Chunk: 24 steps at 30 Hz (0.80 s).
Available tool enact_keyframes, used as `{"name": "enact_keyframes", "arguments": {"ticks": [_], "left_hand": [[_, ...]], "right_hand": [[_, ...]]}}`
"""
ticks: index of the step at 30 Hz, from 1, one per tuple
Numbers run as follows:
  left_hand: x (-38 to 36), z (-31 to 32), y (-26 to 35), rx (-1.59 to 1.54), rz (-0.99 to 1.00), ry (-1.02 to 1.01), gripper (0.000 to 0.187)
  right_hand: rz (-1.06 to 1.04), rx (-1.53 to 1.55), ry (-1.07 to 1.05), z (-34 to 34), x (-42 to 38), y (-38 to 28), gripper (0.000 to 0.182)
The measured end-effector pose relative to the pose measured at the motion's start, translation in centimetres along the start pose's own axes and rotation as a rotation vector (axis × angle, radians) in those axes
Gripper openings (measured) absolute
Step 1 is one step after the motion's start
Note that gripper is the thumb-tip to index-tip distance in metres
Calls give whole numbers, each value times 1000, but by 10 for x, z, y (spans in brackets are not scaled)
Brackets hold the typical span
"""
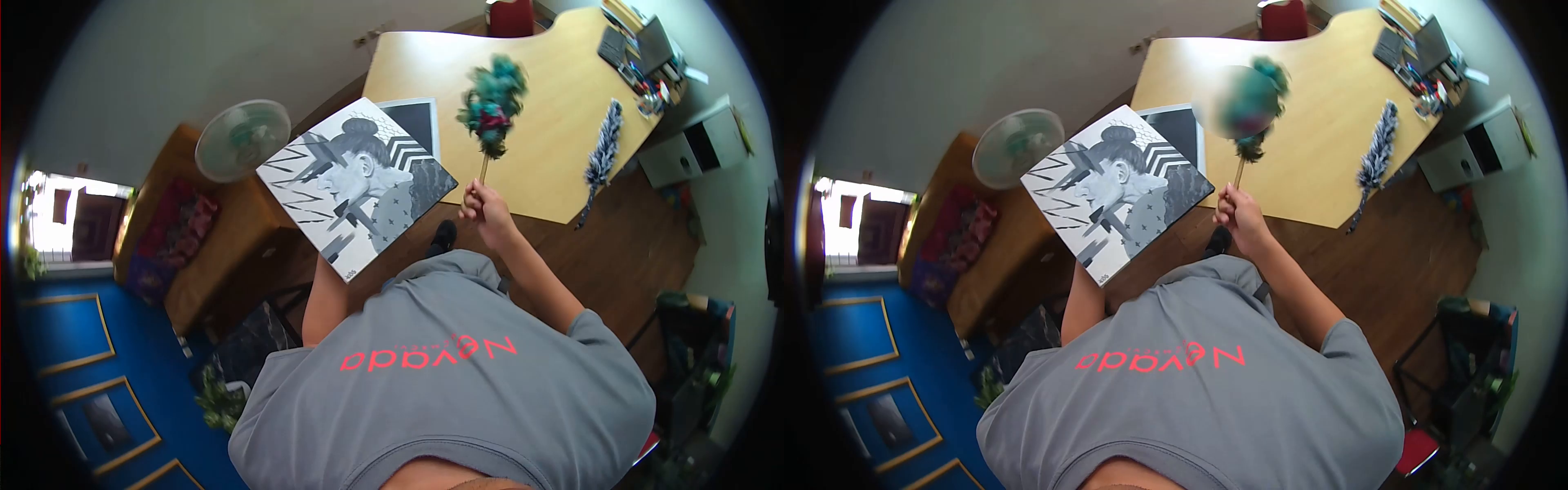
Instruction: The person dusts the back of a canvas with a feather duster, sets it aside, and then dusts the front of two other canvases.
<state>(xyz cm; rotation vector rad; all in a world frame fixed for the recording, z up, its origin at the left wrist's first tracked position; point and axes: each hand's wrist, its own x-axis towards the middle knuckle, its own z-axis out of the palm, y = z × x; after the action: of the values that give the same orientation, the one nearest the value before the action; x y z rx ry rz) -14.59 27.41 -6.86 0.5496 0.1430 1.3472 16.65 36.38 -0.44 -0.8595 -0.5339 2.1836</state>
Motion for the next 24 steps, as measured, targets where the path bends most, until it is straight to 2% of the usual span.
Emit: {"name": "enact_keyframes", "arguments": {"ticks": [2,4,7,11,15,17,18,19,21,22,24], "left_hand": [[-25,2,47,-21,29,-18,62],[-56,8,71,-41,58,-36,62],[-124,29,33,-67,149,-51,63],[-195,51,-17,-97,265,-81,63],[-242,76,-56,-115,331,-130,64],[-244,80,-64,-124,344,-158,64],[-252,89,-76,-117,380,-170,64],[-266,101,-94,-109,415,-183,64],[-285,119,-117,-82,462,-212,65],[-288,125,-125,-68,486,-227,65],[-286,141,-130,-38,532,-244,65]], "right_hand": [[19,-416,21,71,-27,14,27],[32,-621,-58,96,-59,42,24],[-51,-989,-258,85,-135,76,20],[261,-1127,-643,84,-224,81,19],[414,-1087,-681,69,-274,83,20],[308,-912,-406,44,-265,90,20],[175,-894,-333,30,-263,94,19],[184,-920,-365,26,-277,94,19],[-37,-851,-63,19,-295,101,19],[-115,-843,-45,14,-295,101,17],[-131,-895,-109,21,-294,93,17]]}}
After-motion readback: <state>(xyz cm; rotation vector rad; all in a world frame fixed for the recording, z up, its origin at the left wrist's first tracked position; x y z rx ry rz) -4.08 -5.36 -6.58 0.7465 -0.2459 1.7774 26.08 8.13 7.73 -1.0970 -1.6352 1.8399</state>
